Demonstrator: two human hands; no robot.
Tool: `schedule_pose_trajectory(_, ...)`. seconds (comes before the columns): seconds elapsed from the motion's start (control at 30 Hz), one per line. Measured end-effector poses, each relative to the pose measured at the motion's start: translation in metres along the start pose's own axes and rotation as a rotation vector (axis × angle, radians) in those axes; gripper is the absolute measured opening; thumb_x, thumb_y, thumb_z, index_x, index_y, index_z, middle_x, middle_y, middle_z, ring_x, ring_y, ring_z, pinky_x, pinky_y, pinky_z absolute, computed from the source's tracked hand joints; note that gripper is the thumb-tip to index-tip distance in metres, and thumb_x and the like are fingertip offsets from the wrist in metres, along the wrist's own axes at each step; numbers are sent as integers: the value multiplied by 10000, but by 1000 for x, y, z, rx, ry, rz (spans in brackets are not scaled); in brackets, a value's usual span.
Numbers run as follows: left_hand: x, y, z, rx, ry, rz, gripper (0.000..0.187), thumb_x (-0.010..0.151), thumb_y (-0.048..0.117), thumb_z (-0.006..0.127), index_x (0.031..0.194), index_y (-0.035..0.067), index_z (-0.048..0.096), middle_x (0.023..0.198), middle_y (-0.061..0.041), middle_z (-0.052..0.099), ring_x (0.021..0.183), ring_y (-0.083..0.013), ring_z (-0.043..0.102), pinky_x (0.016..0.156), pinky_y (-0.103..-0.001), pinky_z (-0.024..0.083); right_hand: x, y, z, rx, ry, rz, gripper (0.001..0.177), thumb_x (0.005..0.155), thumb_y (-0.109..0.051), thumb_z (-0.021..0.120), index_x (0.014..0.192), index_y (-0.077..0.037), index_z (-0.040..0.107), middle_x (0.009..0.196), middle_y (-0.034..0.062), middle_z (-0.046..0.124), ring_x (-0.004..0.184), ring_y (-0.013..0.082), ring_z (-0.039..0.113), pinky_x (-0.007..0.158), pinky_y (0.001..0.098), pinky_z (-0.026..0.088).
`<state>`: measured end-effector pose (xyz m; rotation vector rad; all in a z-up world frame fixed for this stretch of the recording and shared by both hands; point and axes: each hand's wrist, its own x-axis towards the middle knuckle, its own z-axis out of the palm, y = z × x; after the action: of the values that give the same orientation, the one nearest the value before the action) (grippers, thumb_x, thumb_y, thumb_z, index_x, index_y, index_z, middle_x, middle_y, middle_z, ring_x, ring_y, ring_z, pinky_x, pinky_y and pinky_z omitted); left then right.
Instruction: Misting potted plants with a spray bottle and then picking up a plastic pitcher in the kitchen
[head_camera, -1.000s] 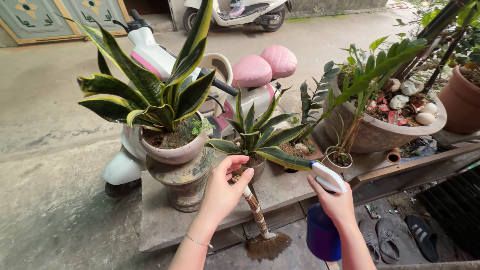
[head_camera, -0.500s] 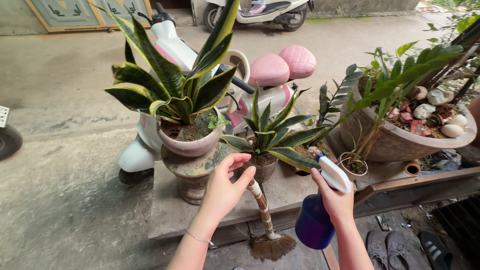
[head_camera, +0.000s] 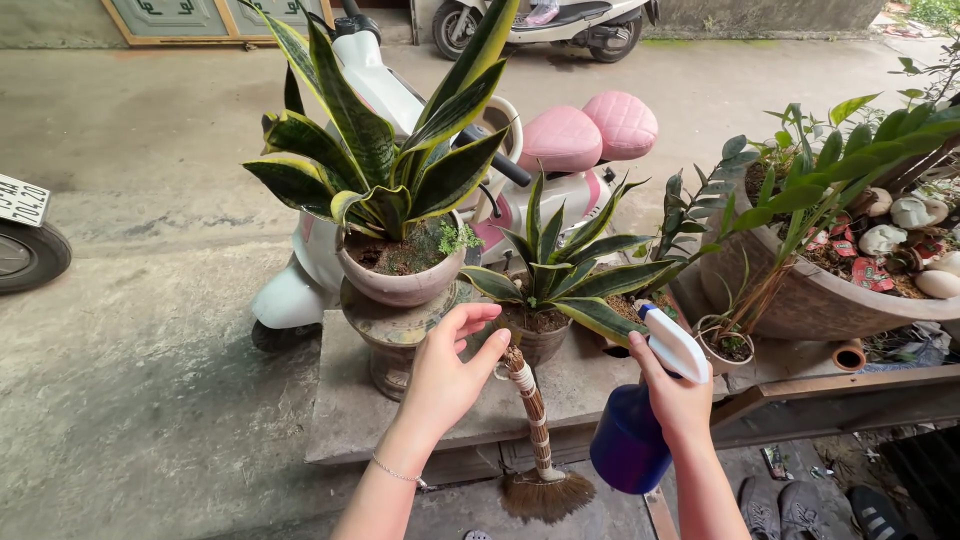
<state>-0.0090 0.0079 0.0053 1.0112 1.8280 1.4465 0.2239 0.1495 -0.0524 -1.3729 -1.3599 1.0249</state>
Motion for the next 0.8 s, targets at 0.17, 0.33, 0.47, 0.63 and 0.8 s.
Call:
schedule_pose_trajectory(0.17,3,4,0,5,-9,-1,291,860,295,725,1139,214,724,1233,69,770,1161,-107,699,1030,-361,528,-6,-10,1,71,21,-24,543,863,-216,782,1371,-69,657,672,32,600,594,84,512,557,260,423)
schedule_pose_trajectory(0.33,6,4,2,9,-23,-8,303,859,303,722,1151,221,721,1241,68,766,1172,-109,693,1037,-362,522,0,5,-3,103,-54,-17,283,854,-172,809,1085,-16,757,825,76,741,721,121,635,649,278,503)
schedule_pose_trajectory(0.47,5,6,4,17,-33,1,288,861,306,720,1136,220,724,1230,70,769,1162,-108,697,1021,-352,531,-7,5,2,-19,-130,-101,191,819,-219,861,869,-56,775,741,-2,696,705,71,577,666,253,463)
schedule_pose_trajectory(0.63,3,2,4,21,-33,6,302,858,313,721,1143,216,723,1247,66,769,1170,-127,701,1025,-355,536,-16,13,10,-42,-51,-117,292,824,-254,854,759,-16,699,668,2,592,664,87,486,566,300,392)
schedule_pose_trajectory(0.8,2,-4,4,16,-10,20,292,859,299,726,1138,213,724,1243,57,772,1168,-130,703,1017,-362,535,-16,11,8,-76,-89,-73,301,821,-277,855,768,-43,672,685,-18,540,682,91,449,599,295,373)
